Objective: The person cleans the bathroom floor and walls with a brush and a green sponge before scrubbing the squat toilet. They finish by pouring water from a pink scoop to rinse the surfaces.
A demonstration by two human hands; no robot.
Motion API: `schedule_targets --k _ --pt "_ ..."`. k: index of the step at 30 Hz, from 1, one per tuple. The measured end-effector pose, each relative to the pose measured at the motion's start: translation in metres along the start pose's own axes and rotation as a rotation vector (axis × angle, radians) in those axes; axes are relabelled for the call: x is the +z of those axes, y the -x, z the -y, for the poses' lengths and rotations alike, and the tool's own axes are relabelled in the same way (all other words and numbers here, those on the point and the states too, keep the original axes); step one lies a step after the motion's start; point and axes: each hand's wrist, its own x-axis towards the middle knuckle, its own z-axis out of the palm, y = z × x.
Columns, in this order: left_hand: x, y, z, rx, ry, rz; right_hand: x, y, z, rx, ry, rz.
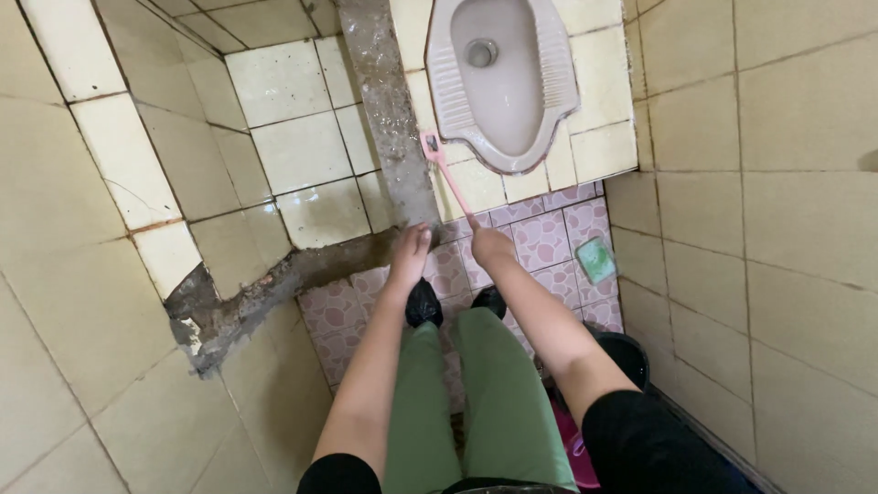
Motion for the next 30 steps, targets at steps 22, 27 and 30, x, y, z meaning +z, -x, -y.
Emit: schedule_targets --k 22,27,30 --pt "0.012 -0.006 -0.014 -0.082 0.082 0.197 0.061 0.042 -0.022 0.016 -0.101 0.066" --pt "0.011 -0.013 -0.019 -0.100 0.096 0.181 -0.018 0.007 0.018 -0.028 -0.083 -0.017" --pt "0.005 -0.010 -0.012 -0.111 0.156 0.140 -0.019 0.017 0.004 -0.036 -0.093 -0.007"
